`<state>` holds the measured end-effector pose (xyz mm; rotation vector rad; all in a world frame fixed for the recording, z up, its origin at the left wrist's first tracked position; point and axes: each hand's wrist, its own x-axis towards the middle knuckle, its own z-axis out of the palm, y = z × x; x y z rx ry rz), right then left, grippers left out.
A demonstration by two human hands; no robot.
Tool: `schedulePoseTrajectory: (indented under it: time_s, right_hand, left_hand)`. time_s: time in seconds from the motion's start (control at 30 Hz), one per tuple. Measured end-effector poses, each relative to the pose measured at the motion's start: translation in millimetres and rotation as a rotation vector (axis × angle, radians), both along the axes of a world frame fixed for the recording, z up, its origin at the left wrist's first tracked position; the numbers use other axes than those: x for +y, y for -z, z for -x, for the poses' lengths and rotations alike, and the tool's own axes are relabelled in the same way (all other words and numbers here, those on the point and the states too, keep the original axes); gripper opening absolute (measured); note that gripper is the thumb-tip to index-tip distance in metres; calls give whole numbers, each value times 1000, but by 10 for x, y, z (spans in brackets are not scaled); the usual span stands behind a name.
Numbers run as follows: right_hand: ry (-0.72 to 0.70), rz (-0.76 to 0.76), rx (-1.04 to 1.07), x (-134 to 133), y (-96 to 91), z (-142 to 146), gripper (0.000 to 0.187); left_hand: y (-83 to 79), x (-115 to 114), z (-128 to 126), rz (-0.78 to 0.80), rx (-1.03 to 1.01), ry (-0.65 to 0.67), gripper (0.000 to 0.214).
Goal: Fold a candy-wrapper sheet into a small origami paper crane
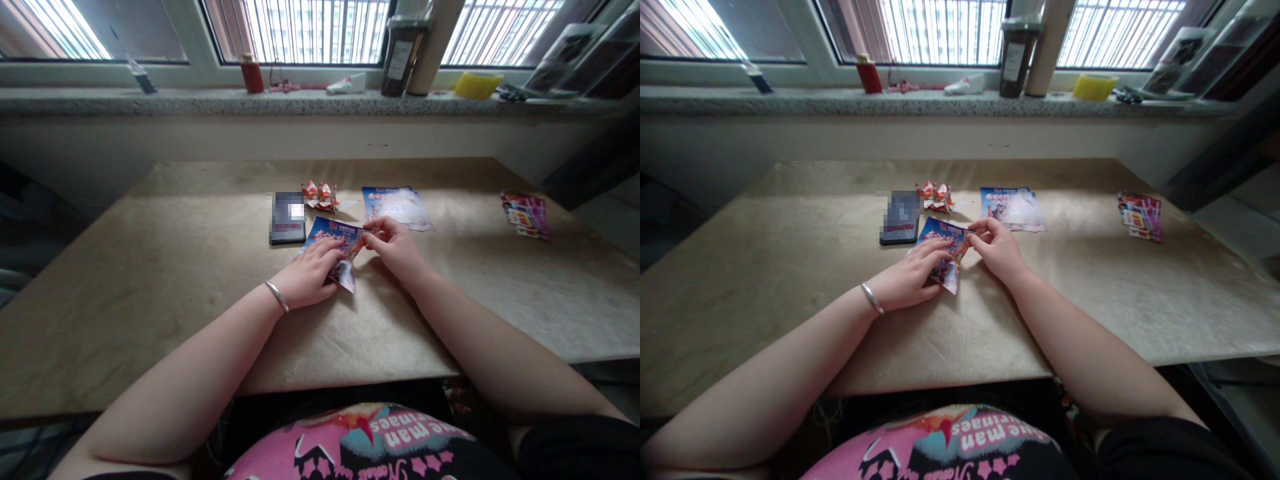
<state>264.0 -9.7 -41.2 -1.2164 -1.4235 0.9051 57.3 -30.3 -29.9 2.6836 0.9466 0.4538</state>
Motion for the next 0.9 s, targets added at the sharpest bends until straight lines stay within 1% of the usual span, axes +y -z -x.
schedulePoseTrajectory:
  time_s: [0.1, 0.2, 0.33, 0.47, 0.63, 0.73, 0.9]
  right_hand:
    - [-15, -25, 51, -3, -11, -6, 25]
    - [-38, -73, 52, -13, -15, -6, 24]
    - [-61, -115, -3, -44, -27, -4, 22]
    - [-123, -126, -86, -77, -44, -1, 19]
    - [-206, -183, -176, -135, -73, 11, 18]
    - [-256, -227, -232, -173, -100, 19, 17]
    - [-326, -273, -283, -190, -128, 13, 13]
  left_hand:
    - [30, 3, 5, 0, -39, -15, 51]
    - [67, 11, 14, -3, -100, -14, 54]
    - [135, 40, 27, -33, -203, 2, 61]
    - [175, 59, 31, -75, -251, -5, 67]
    - [155, 47, 35, -96, -224, -42, 79]
    - [129, 41, 39, -120, -205, -42, 87]
    - [91, 42, 23, -220, -197, -18, 90]
